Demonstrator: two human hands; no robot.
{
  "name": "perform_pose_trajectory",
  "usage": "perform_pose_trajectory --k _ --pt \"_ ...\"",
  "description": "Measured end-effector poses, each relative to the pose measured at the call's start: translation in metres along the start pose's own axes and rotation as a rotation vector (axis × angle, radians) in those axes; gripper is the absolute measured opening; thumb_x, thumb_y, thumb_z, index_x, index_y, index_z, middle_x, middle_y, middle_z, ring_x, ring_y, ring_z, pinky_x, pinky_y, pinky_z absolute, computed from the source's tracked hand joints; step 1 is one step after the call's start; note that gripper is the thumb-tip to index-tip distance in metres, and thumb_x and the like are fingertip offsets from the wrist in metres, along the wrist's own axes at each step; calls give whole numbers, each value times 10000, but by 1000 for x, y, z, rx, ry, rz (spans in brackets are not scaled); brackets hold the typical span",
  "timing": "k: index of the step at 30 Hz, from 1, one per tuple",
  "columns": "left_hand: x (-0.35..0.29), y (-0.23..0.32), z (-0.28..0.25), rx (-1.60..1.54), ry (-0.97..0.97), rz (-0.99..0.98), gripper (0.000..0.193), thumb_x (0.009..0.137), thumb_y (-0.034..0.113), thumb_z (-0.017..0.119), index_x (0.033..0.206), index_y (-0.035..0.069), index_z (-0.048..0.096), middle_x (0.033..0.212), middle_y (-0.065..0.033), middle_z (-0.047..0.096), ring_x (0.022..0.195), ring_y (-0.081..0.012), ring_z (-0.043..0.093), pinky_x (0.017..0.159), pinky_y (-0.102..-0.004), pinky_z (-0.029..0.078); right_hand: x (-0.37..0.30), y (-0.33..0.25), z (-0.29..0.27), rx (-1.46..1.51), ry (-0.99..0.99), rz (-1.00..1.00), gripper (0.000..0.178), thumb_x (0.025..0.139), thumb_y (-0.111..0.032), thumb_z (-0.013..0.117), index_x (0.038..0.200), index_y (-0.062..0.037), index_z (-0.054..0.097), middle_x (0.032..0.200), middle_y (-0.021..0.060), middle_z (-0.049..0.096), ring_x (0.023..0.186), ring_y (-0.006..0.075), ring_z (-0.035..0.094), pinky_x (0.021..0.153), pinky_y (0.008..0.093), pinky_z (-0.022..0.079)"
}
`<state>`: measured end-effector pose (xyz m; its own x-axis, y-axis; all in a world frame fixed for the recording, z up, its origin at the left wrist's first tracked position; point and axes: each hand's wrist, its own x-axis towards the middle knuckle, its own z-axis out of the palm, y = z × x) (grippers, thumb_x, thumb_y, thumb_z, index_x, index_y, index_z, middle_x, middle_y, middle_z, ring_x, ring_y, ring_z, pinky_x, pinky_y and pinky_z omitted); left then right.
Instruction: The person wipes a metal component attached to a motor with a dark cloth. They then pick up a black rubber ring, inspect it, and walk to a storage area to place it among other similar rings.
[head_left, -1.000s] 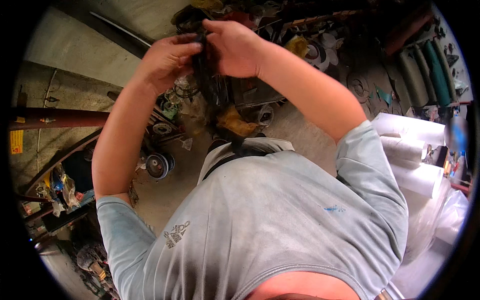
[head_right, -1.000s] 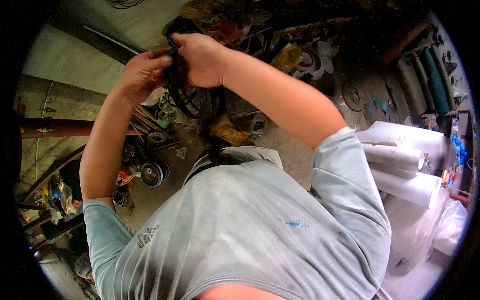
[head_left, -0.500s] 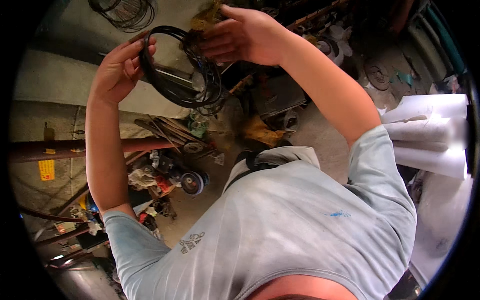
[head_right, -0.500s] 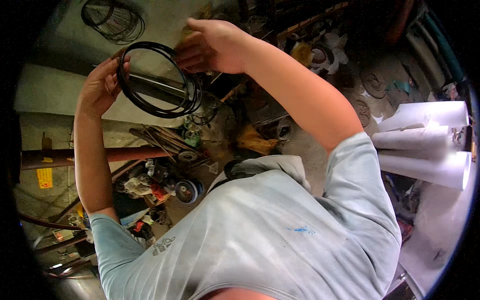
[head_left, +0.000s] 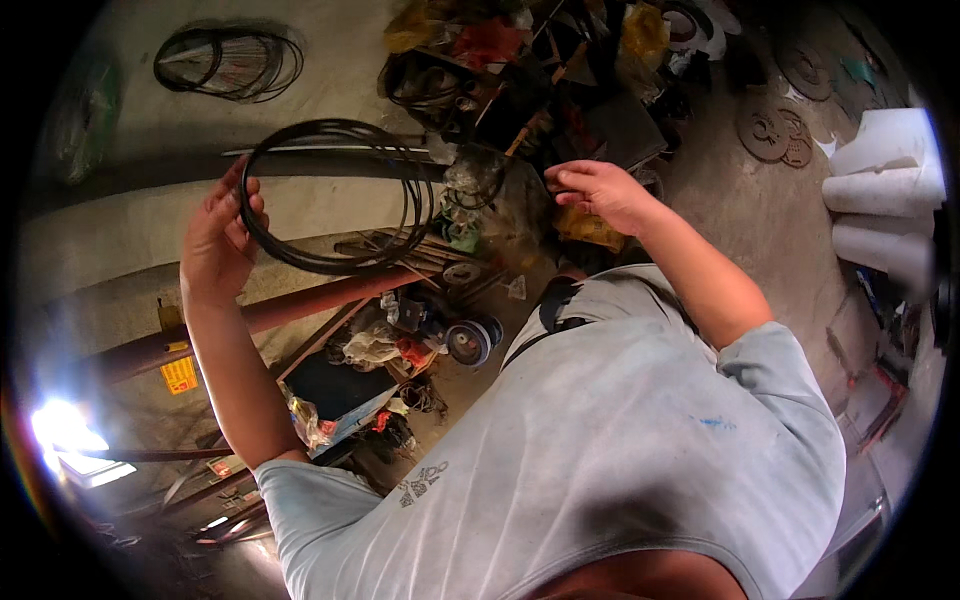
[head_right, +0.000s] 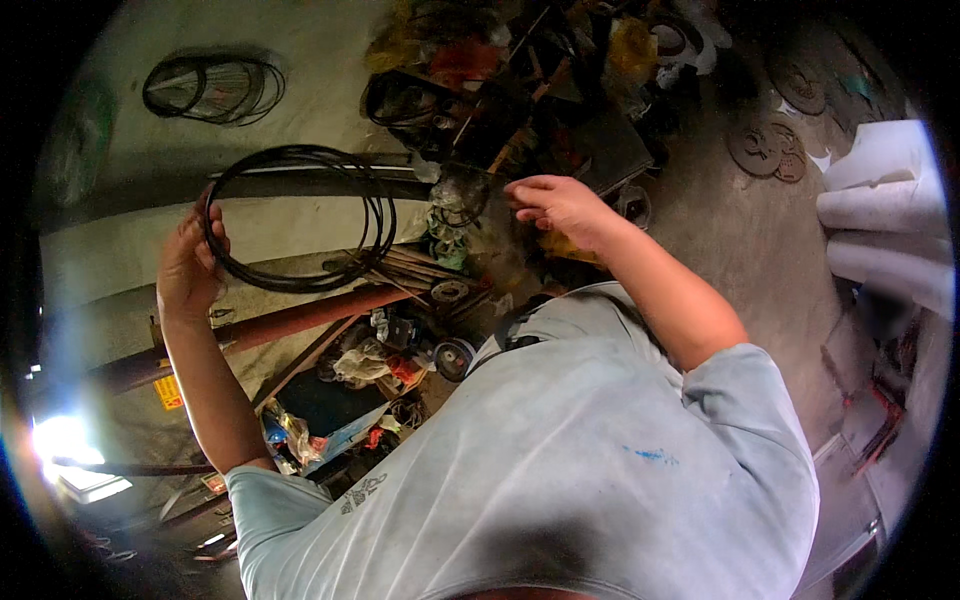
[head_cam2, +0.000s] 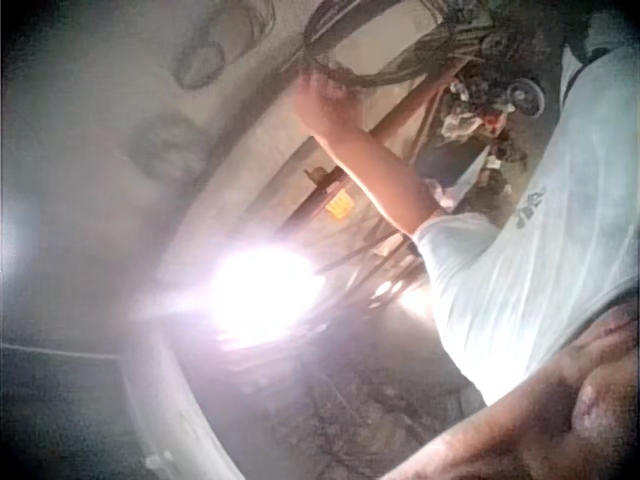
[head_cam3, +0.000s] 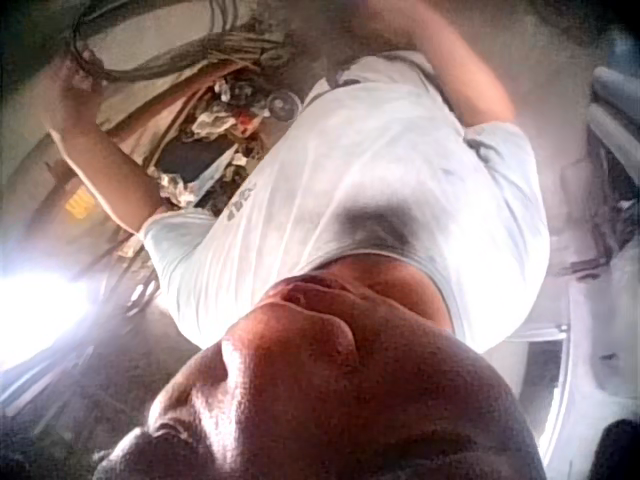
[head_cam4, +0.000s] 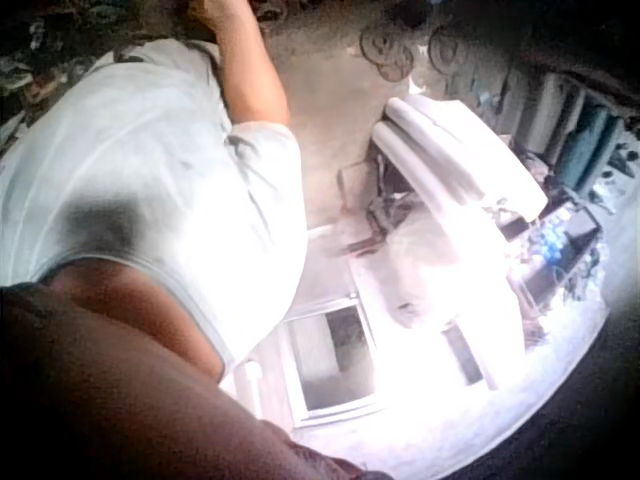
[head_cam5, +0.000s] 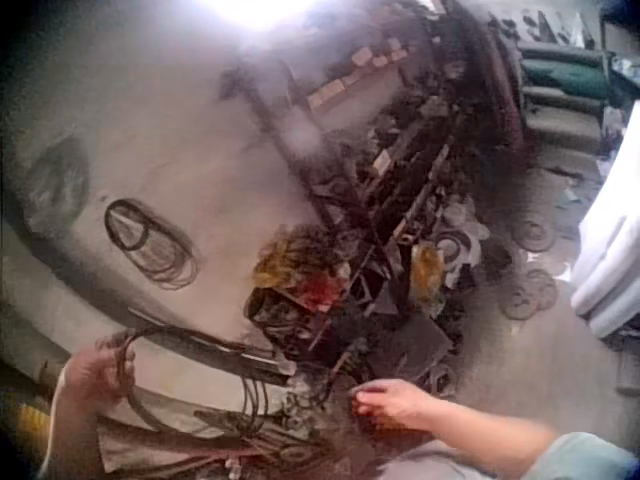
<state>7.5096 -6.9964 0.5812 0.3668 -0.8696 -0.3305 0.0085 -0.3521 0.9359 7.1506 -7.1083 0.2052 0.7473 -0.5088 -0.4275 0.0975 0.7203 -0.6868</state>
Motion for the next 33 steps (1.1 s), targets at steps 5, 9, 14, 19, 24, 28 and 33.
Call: perform_pose_trajectory --k 5,9,14,19,24,28,33 --pt "-15 -22 20 -49 -57 -25 597 946 79 706 1470 3 430 1130 -90 664 917 -161 705 805 -281 620 -1 -16 35 -339 -137 -231 387 972 -310 681 1257 -49 710 1187 79 710 1032 182 654 909 377 508" --pt "-19 -40 25 -115 -85 -66 617 942 73 709 1477 -7 412 1109 -101 675 892 -166 712 791 -286 622 -13 -49 75 -436 -237 -318 374 922 -273 738 1200 -24 730 1126 101 748 1024 187 682 936 349 522" --pt "-26 -54 42 -189 -73 -66 659 931 72 721 1488 -17 381 1062 -99 689 893 -178 727 767 -292 634 -8 -50 97 -473 -281 -401 319 915 -209 748 1184 -38 733 1082 82 756 978 165 687 896 333 535" --pt "-23 -66 38 -214 -156 -76 669 960 85 700 1522 -2 346 1113 -102 674 951 -180 733 795 -298 652 -2 -48 91 -474 -165 -297 266 942 -106 689 1187 -4 709 1061 50 725 961 111 653 867 292 527" --pt "-20 -72 43 -270 -203 -99 671 958 74 700 1521 -6 343 1112 -106 671 944 -189 735 799 -313 657 4 -35 91 -430 -193 -256 260 937 -95 685 1178 -2 709 1065 54 724 973 119 653 878 296 526" --pt "-20 -74 45 -274 -172 -102 670 958 72 701 1521 -6 346 1107 -100 670 943 -181 732 804 -308 652 4 -26 92 -523 -218 -302 259 913 -113 711 1156 -22 715 1075 57 733 983 134 665 887 302 531" --pt "-20 -74 40 -268 -152 -114 660 956 78 700 1513 3 355 1095 -85 663 941 -178 719 796 -327 650 -2 -10 98 -862 -265 -477 262 881 -144 724 1134 -75 717 1052 90 695 1042 256 650 922 406 519"
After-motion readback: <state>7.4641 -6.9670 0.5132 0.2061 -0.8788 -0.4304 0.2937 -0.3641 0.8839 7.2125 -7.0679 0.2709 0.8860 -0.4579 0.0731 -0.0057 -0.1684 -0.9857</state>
